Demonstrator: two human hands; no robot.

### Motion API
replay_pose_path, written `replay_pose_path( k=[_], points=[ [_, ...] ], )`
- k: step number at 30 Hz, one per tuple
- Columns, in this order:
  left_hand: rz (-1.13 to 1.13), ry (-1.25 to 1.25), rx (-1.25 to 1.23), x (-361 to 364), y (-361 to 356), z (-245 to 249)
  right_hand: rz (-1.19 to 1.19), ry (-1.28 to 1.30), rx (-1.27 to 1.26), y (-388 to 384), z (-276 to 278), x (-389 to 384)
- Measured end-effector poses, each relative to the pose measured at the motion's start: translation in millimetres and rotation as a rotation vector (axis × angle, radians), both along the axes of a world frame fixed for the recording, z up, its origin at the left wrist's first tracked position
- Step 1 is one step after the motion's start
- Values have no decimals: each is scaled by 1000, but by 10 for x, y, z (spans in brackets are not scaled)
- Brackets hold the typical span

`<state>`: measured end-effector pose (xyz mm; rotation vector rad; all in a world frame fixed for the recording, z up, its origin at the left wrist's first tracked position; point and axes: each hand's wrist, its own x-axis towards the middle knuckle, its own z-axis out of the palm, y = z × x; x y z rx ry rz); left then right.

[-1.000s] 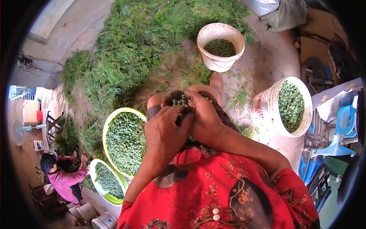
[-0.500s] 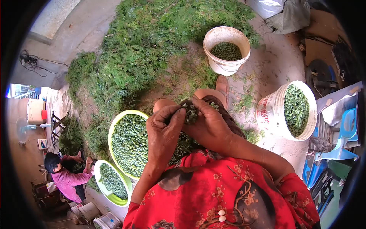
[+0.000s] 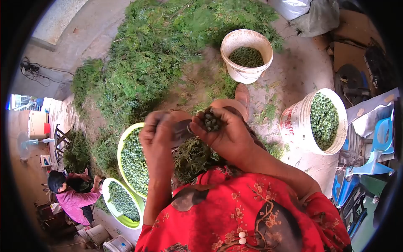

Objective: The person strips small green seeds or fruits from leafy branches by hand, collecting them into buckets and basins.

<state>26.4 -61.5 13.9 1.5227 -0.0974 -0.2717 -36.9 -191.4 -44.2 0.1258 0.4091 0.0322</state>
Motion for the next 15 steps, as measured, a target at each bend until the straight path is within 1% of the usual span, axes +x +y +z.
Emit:
replay_pose_path(
  k=[2, 4, 6, 7, 8, 9, 10, 11, 13, 14, 15],
  points=[
    [140, -269, 246, 221, 182, -62, -55, -15, -21, -139, 108, 43],
    [174, -452, 631, 437, 445, -110, -110, -8, -128, -351, 184, 111],
    [143, -335, 630, 410, 453, -36, -170, -41, -141, -601, 138, 222],
    [102, -375, 608, 387, 466, -73, -245, -29, -192, -729, 122, 315],
    [69, -342, 674, 352, 473, -82, -319, -18, -240, -869, 109, 428],
    [37, -378, 698, 321, 469, -124, -357, -19, -345, -1037, 100, 552],
    [4, -409, 727, 279, 467, -168, -427, 26, -380, -1213, 49, 693],
    [-18, -362, 661, 233, 446, -175, -497, 73, -415, -1415, -39, 837],
    [-30, -359, 626, 208, 427, -212, -435, 174, -517, -1923, -409, 1024],
    [-39, -358, 591, 177, 420, -237, -432, 187, -520, -2078, -667, 984],
    [-49, -363, 588, 172, 423, -249, -437, 403, -754, -2203, -928, 930]
  ],
)
